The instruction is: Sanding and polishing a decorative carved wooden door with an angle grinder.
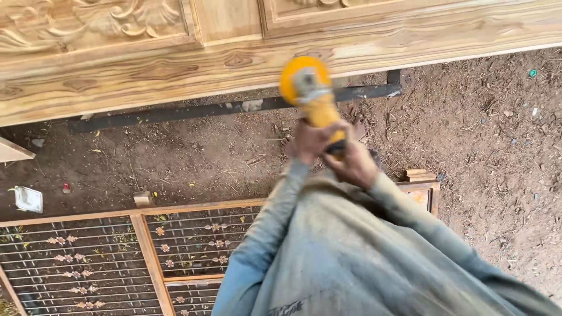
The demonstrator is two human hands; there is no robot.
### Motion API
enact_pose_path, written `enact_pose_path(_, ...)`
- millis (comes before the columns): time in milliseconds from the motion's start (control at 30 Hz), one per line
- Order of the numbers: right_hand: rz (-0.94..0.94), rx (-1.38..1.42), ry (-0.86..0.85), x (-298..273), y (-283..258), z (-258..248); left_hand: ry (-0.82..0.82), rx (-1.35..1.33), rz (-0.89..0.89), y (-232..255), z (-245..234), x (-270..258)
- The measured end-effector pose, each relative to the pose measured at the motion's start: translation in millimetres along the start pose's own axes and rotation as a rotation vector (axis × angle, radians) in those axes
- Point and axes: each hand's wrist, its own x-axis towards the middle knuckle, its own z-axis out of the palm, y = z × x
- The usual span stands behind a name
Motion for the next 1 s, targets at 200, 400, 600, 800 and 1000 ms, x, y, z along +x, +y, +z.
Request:
enact_pose_path(200, -0.122, 0.184, 0.481, -7, 126, -62, -0.43, 0.202, 0.13, -19, 167, 58)
enact_pose_path(400, -0.232, 0.047, 0.46, -1, 96, -81, -0.367, 0.414, 0.066, -7, 167, 79)
enact_pose_path(600, -0.3, 0.037, 0.121, 46, 6, 7, -0.037, 0.138, 0.084, -7, -15, 46)
enact_pose_path(800, -0.473, -0.159, -0.011, 72, -75, 37, 0.265, -0.335, 0.133, 32, -112, 31)
enact_pose_path(1000, -0.424, -0.167, -0.039, 65, -62, -13, 0.306, -0.203, -0.024, 53, -57, 36)
